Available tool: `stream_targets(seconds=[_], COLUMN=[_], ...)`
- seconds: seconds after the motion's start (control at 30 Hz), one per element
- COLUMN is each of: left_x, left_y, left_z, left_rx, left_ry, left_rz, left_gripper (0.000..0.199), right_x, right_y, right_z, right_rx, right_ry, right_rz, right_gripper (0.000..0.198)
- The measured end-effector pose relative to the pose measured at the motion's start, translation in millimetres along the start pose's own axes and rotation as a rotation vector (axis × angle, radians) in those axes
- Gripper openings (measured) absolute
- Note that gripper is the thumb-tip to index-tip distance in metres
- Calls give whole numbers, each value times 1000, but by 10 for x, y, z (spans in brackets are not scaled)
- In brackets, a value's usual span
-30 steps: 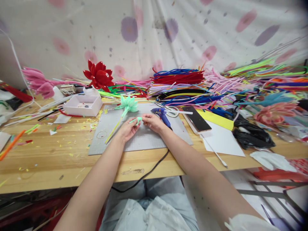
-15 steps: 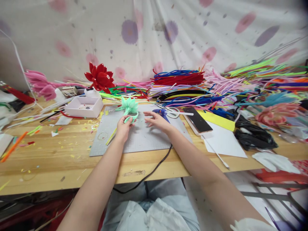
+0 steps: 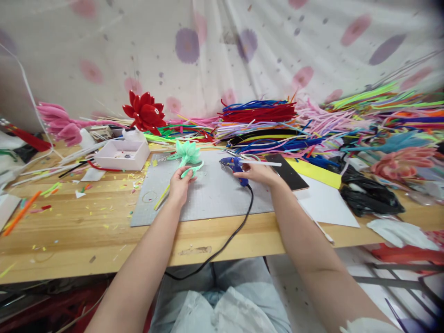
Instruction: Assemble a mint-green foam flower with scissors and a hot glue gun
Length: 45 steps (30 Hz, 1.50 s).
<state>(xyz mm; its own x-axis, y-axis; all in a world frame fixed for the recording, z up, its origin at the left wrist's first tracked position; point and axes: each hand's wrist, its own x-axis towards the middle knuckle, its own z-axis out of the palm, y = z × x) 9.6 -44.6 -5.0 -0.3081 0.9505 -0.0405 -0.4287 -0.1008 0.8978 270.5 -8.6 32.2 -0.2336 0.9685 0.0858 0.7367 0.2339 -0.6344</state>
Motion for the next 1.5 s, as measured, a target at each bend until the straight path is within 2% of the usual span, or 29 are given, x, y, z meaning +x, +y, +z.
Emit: stream_targets(seconds=[0.07, 0.13, 0.2, 0.23, 0.33, 0.4, 0.5, 0.73, 1.03, 1.5], left_x=[6, 15, 28, 36, 61, 74, 80, 59, 51, 43], left_y=[-15, -27, -39, -45, -66, -80, -91, -76, -69, -41], left_z=[-8, -17, -26, -31, -45, -55, -64, -42, -34, -21], left_rx=[1, 2, -11, -19, -37, -39, -35, -17, -1, 4], left_ry=[-19, -20, -5, 4, 7, -6, -10, 0, 6, 5], left_rz=[-13, -25, -31, -34, -40, -37, -31, -35, -46, -57], left_gripper=[27, 24, 22, 22, 22, 23, 23, 23, 20, 20], right_x=[31, 54, 56, 45, -24, -74, -99, -36, -65, -44], right_y=[-67, -137, -189, -209, -263, -304, -346, -328, -429, -387], right_z=[186, 327, 396, 405, 389, 388, 445, 595, 583, 600], right_rx=[35, 103, 282, 413, 762, 822, 760, 597, 548, 540], right_ry=[11, 132, 235, 244, 93, -24, -84, -67, -71, -43], right_rz=[48, 173, 250, 246, 118, 64, 66, 63, 68, 75], right_gripper=[39, 37, 37, 37, 40, 40, 39, 43, 43, 43])
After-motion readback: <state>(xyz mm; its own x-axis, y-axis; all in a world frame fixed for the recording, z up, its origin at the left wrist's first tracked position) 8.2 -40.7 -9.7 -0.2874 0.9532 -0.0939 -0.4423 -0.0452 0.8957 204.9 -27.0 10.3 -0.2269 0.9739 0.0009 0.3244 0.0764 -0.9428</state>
